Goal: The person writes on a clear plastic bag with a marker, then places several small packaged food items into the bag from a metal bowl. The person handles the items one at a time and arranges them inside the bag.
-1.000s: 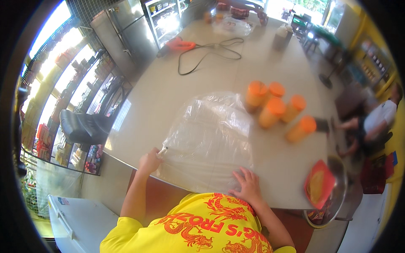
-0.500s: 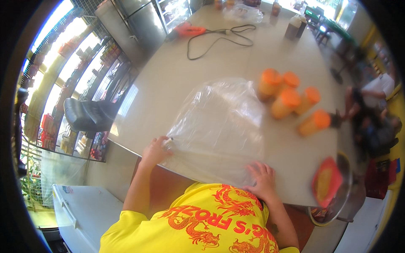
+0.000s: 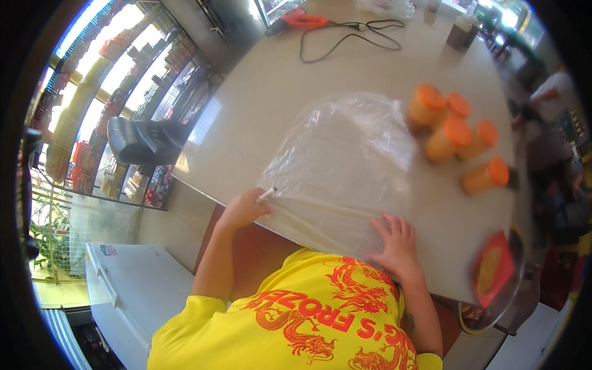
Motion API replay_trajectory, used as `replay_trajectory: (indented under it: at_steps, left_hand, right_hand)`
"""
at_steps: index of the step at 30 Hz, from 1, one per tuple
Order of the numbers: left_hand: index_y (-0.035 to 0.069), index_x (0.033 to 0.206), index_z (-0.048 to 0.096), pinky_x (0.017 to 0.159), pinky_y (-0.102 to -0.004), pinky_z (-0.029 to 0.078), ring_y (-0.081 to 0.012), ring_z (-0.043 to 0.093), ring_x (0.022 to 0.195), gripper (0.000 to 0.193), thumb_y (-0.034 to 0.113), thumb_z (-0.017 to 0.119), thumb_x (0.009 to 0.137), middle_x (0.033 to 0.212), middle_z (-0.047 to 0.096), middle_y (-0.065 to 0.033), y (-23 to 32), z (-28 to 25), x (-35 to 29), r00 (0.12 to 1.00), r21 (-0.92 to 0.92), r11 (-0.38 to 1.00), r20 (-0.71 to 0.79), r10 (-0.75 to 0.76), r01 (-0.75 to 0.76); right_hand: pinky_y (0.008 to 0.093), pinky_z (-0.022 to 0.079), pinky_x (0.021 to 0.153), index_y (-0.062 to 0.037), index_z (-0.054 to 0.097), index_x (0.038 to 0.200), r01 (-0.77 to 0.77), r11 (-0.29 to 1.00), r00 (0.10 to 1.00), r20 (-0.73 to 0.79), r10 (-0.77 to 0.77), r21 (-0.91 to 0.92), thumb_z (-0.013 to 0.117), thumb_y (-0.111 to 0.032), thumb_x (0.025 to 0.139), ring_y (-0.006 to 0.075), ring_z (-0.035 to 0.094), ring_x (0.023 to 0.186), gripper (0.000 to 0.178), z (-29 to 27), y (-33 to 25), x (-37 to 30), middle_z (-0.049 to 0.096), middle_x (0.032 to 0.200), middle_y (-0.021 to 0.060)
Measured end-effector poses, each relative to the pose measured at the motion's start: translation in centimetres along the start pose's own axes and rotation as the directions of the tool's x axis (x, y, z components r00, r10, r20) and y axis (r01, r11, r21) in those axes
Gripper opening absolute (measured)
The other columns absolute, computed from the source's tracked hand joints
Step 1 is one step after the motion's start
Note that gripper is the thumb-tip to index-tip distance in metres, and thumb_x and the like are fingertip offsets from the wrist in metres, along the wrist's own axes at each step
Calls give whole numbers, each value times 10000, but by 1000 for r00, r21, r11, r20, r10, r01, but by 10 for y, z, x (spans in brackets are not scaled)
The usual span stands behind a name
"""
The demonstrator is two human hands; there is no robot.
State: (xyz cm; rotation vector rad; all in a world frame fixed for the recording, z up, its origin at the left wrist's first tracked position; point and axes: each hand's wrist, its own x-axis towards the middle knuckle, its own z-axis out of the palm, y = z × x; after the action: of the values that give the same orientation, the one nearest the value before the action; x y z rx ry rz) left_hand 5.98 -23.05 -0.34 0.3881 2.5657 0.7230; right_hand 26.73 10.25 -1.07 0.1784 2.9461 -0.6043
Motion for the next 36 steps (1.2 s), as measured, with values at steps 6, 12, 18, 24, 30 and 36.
replay_trajectory:
  at_steps: [6,12,18,24,30,36]
  left_hand:
    - [92,1081,642,757,-396,484,-287,635,860,344,281,724,805,957,658,-125,-3,-3,-11,997,-14,999,-61,37,-38]
    - [45,1023,651,827,-351,430,-193,545,962,414,398,438,990,1060,584,-104,70,-23,-15,953,-744,635,-4,304,-206]
    - [74,924,660,901,-351,388,-207,477,1103,521,456,319,1020,994,567,-65,147,-4,-39,645,-478,567,3,764,-670]
    - [-8,797,639,559,-264,461,-171,598,537,584,490,405,993,680,574,-88,164,-12,-73,777,-879,407,70,625,-248]
    - [-20,757,645,536,-245,482,-127,621,606,491,353,453,1012,700,646,-75,154,-2,-75,851,-888,337,-106,514,-314]
    - [38,725,644,487,-247,368,-85,481,523,429,348,514,992,627,563,-9,145,4,-62,921,-885,302,-273,279,-354]
  right_hand:
    - [462,226,1119,-173,490,1359,-37,999,998,58,39,-34,840,-366,580,315,302,1331,875,-9,0,-8,374,1432,98]
    - [390,331,1047,-135,500,1337,72,907,997,0,-79,414,789,-240,723,252,440,1188,686,-31,-39,17,468,1303,75]
    - [255,454,744,-32,570,1151,-339,8,814,298,-498,941,591,-243,951,107,546,784,292,-58,-84,36,577,958,17]
    - [199,389,560,-24,578,1047,-412,24,709,337,-620,911,496,-297,1004,56,463,565,288,-79,-90,21,537,716,-9]
    - [264,409,560,-53,605,999,-124,410,873,295,-388,904,503,-323,995,107,514,571,288,-97,-108,15,550,656,54]
    - [284,422,529,-67,647,968,330,752,934,-84,-346,570,568,-248,958,153,527,528,198,-93,-108,15,571,624,96]
